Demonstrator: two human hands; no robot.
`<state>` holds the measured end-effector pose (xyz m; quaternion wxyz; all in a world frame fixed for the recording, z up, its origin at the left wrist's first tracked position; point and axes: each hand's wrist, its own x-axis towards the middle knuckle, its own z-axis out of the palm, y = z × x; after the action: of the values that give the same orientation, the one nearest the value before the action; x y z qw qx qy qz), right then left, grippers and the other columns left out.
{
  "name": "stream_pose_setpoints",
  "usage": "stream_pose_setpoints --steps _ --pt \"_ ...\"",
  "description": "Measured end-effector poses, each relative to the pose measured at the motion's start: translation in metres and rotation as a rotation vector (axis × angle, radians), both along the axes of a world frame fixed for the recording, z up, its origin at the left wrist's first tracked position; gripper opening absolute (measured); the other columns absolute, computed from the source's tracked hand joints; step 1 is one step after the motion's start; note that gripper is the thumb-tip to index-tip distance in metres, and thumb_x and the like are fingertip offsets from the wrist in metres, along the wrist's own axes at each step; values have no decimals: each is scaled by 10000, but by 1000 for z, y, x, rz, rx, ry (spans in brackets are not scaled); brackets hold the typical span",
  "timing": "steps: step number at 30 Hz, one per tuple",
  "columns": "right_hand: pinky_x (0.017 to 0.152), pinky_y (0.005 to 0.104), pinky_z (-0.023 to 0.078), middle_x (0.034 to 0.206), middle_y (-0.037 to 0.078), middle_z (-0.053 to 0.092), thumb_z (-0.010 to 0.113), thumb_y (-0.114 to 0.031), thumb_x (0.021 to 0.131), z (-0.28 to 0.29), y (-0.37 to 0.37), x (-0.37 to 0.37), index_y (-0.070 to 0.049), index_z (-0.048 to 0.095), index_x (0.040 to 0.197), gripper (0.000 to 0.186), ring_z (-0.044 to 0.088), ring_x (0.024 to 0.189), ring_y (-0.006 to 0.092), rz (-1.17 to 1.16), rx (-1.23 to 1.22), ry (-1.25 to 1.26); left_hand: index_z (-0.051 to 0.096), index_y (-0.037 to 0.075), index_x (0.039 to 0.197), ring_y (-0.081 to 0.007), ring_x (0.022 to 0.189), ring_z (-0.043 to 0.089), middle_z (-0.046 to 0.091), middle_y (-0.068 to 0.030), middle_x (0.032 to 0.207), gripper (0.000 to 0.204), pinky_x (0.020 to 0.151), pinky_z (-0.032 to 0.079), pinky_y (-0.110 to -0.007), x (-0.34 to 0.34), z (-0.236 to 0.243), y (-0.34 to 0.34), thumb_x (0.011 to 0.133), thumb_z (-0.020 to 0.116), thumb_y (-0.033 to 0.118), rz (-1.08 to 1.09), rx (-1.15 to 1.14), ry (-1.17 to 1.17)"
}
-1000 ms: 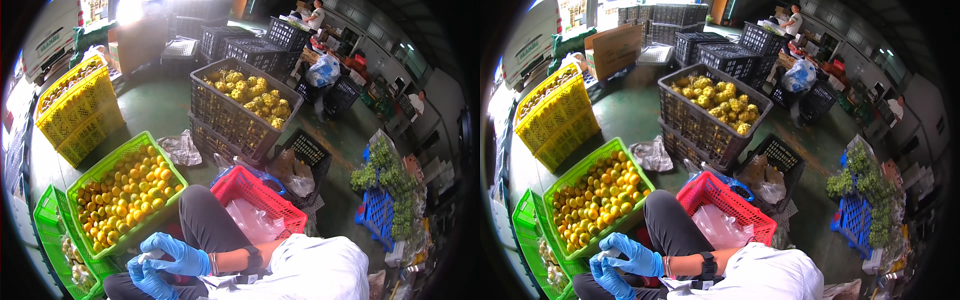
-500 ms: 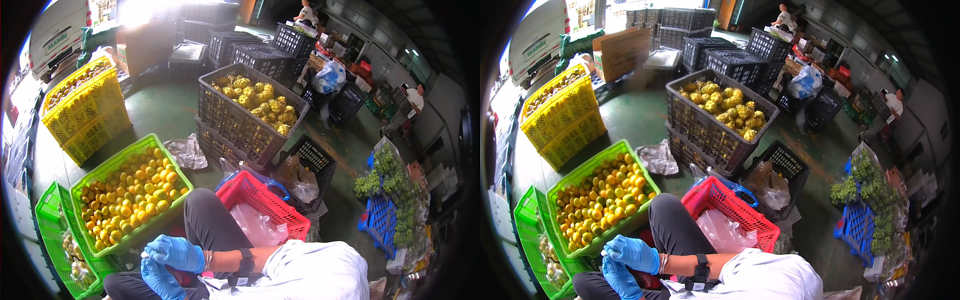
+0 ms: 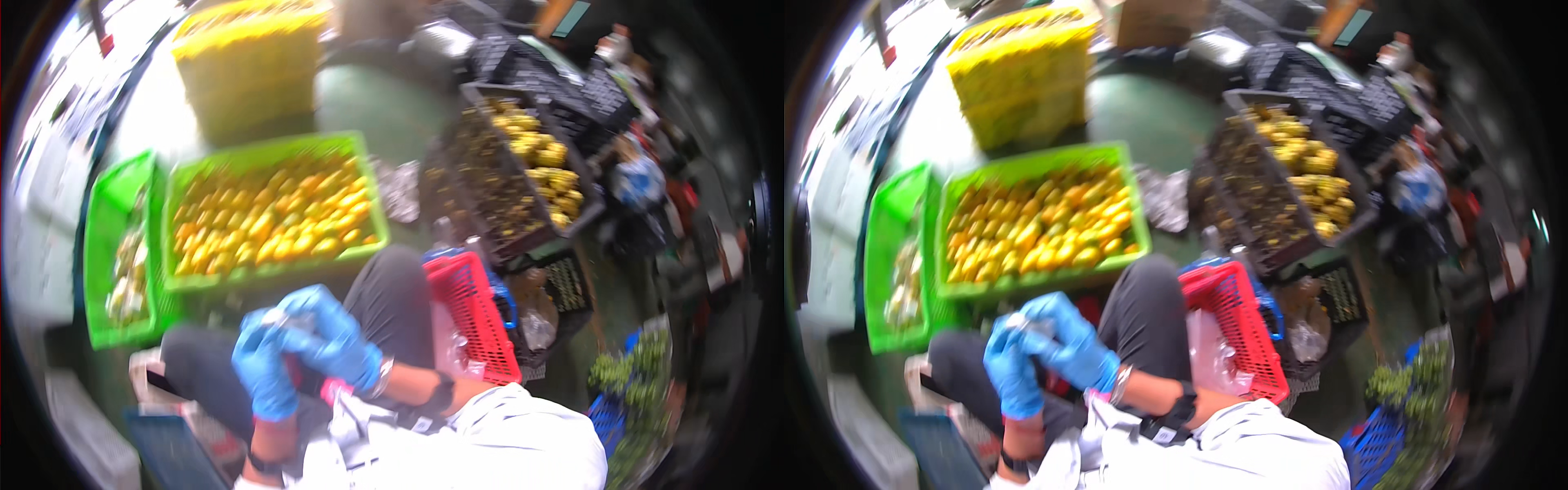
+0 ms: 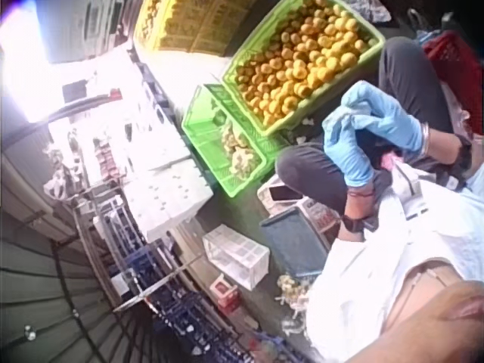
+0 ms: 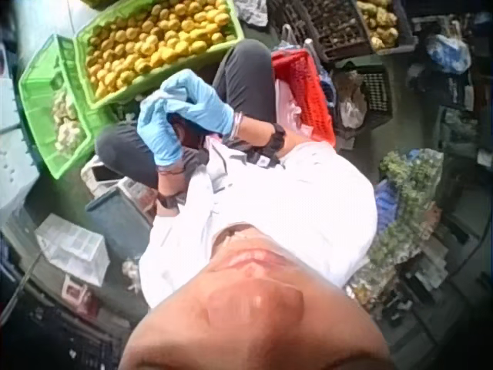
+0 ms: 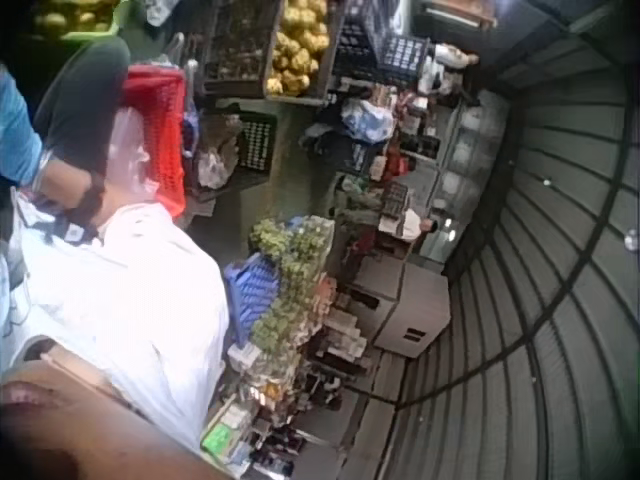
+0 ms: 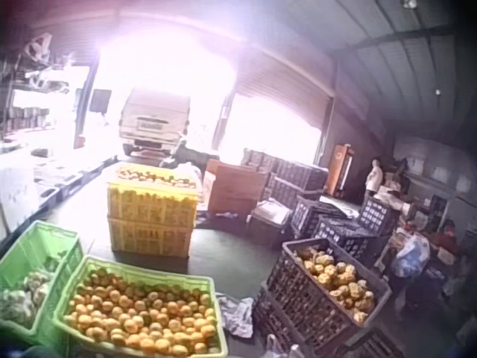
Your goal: Sort small citrus fruits from a large crate into plastic bags and weigh them on a digital scale.
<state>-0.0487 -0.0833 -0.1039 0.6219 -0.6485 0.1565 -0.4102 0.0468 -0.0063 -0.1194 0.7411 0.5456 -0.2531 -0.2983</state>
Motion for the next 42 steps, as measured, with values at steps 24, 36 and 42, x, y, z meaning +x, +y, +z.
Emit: stream_pose_setpoints --steps 24,36,42 --pt "462 333 445 713 161 589 655 -269 817 149 50 8 60 573 803 339 549 518 287 926 538 -1134 538 4 1151 -105 747 519 586 -45 938 278 703 437 -229 4 1 11 896 524 114 12 -107 252" --pt "449 325 442 676 160 578 650 -263 820 161 39 -7 75 580 797 346 547 507 301 432 657 -1017 568 15 1107 -88 737 495 570 -18 893 246 669 430 -227 0 -4 12 904 524 148 34 -65 219" --pt "452 276 454 711 154 615 683 -29 752 147 3 -27 58 632 770 102 582 517 222 743 230 -845 569 19 1092 -94 740 496 567 -20 885 225 667 424 -222 -1 -4 9 909 512 136 -7 -72 226"
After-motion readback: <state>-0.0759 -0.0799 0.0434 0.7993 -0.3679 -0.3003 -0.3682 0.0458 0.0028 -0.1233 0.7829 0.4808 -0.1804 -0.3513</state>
